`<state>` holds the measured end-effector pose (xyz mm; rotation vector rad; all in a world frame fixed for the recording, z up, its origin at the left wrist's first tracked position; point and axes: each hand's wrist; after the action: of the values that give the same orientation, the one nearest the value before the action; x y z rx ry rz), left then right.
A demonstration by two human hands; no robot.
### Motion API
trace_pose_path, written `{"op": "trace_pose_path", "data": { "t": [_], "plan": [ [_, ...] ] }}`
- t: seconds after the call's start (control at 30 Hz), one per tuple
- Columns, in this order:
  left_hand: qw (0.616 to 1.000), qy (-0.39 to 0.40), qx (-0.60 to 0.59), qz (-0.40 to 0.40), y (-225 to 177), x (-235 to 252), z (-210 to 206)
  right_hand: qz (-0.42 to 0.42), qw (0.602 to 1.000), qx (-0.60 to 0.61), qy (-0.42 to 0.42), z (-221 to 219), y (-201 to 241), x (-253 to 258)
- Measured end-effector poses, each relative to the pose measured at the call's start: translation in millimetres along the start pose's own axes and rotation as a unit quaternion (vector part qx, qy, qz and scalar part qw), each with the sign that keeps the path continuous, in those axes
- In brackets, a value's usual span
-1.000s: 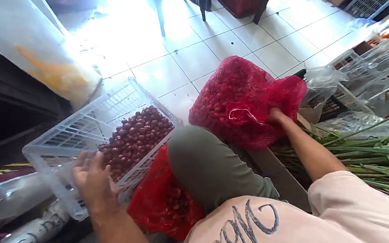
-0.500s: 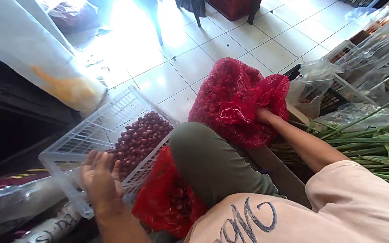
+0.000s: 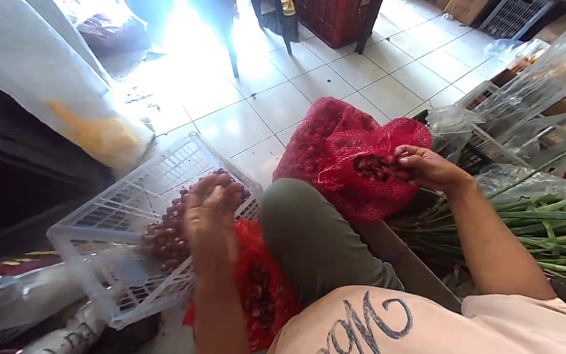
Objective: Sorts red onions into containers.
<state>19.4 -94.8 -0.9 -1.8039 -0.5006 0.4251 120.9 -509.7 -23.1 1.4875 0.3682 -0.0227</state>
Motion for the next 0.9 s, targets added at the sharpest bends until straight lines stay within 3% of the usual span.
{"op": "trace_pose_path", "data": {
  "t": [0.17,0.23,0.3,0.47,0.63,0.9],
  "plan": [
    [0.953,0.290,-0.009,-0.086,8.4,-22.4,-39.7,0.056,0.967,0.090,0.232,-81.0,47.9,-2.4],
    [0.938,0.327,-0.027,-0.110,10.0,-23.6,-46.2,0.030,0.952,0.089,0.290,-134.8,64.8,8.3],
    [0.949,0.278,-0.063,-0.136,10.5,-15.9,-41.7,-0.011,0.948,0.073,0.310,-185.9,80.6,23.6],
    [0.989,0.019,-0.066,-0.130,8.2,14.2,2.6,-0.044,0.940,0.008,0.339,-291.0,102.8,70.3],
    [0.984,-0.134,-0.098,-0.063,11.4,35.2,45.9,0.143,0.928,-0.171,0.299,-359.6,97.6,94.6],
    [0.972,-0.183,-0.024,-0.146,20.7,47.5,83.4,0.330,0.875,-0.194,0.296,-383.6,75.0,107.9]
  ]
}}
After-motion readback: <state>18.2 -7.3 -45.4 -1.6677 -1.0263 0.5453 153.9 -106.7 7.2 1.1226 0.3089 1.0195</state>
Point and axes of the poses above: each hand's wrist, its own x-axis towards the middle knuckle, its own z-axis out of the back of the hand, y = z × x, and after that the axes turned 9 degrees about -y, right-handed
